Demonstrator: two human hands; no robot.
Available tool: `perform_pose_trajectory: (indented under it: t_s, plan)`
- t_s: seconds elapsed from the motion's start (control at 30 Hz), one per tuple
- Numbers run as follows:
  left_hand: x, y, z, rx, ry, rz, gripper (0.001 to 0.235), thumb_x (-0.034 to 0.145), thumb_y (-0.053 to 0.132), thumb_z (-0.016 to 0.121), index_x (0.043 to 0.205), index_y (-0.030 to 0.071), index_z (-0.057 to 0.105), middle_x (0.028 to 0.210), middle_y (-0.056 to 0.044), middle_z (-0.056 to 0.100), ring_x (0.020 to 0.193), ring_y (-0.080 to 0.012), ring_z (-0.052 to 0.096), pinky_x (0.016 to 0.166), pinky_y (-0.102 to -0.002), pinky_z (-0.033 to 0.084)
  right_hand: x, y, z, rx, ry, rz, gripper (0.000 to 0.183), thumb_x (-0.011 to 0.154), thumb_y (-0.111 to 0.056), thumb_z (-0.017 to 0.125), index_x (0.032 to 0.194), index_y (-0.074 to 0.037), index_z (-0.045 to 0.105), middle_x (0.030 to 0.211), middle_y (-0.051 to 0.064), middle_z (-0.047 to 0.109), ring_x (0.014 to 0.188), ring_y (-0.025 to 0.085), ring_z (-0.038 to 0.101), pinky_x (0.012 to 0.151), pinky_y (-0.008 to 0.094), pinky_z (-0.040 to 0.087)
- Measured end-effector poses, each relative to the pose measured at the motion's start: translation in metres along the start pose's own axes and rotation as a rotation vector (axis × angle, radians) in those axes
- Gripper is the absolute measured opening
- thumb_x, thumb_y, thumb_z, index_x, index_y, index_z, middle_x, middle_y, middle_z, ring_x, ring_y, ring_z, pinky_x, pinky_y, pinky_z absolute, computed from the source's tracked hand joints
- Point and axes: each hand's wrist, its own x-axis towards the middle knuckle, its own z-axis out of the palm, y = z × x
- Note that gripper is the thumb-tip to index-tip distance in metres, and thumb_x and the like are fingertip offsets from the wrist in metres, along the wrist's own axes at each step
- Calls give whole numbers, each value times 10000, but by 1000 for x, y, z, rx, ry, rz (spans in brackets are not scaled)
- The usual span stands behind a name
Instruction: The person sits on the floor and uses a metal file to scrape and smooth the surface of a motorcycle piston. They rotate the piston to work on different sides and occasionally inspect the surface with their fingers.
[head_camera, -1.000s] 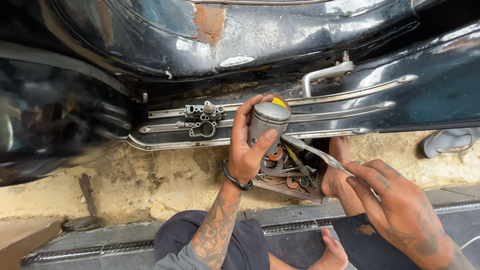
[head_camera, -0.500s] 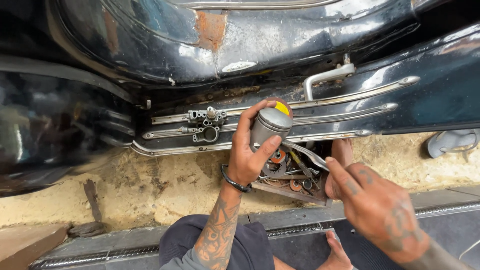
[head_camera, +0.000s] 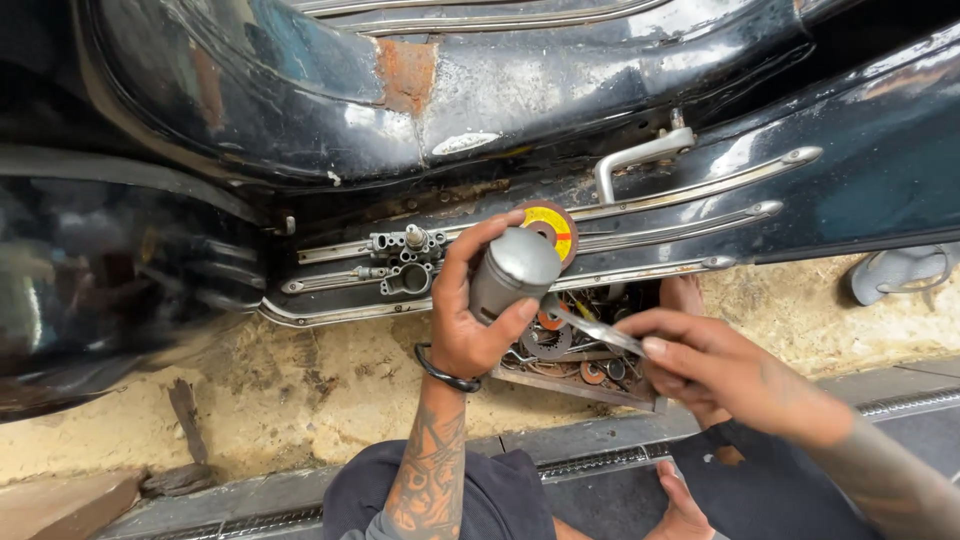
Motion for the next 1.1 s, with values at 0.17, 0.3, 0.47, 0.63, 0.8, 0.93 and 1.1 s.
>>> perform_pose_trajectory:
  t_s: [0.17,0.3,0.47,0.63,0.8,0.93,1.1]
  plan:
    - [-2,-3,13,23,83,-162,562,923,318,677,1414,113,494,1402,-135,613,1230,-248,632,1049,-343,539,-25,3,21,-1455,602,-748,402,948,-329,646,1326,-193,653,1077,16,652,856,224,681,670,380,516]
    - [-4,-14,12,-31,72,-114,566,931,294,662,1429,99,476,1418,-158,596,1300,-278,607,1117,-380,508,-20,24,16,-1500,689,-902,506,912,-222,744,1396,-209,598,1099,62,759,692,215,698,532,427,502]
    - [-4,-11,6,-65,33,46,533,971,336,698,1421,148,482,1450,-175,554,1376,-302,568,1169,-411,502,4,-1,2,-139,222,16,288,970,-252,592,1138,-94,763,591,60,565,526,113,464,505,259,300]
    - [1,-5,-3,31,-29,104,525,934,294,697,1387,120,496,1424,-186,577,1366,-337,598,1207,-468,489,20,22,-1,484,-201,154,296,1029,-210,556,1142,45,656,570,-6,299,423,65,176,345,237,96]
    - [-2,-5,9,-110,115,-203,736,901,304,750,1488,70,372,1444,-202,592,1302,-271,617,1057,-346,558,-11,21,11,-1367,523,-698,475,932,-369,630,1381,-220,589,1068,-27,766,745,239,730,572,428,510]
    - [-4,-12,15,-128,156,-210,628,922,329,731,1431,77,462,1423,-181,605,1275,-258,615,1077,-361,539,-18,10,21,-1788,665,-1045,359,1021,-305,637,1316,-109,699,710,-1,550,536,162,574,449,363,432]
    - [-7,-4,23,67,-9,-97,607,930,316,739,1434,92,484,1450,-107,585,1388,-254,572,1250,-373,430,1,5,23,-617,467,-149,319,969,-280,573,1211,-212,769,583,68,727,568,136,698,630,281,528]
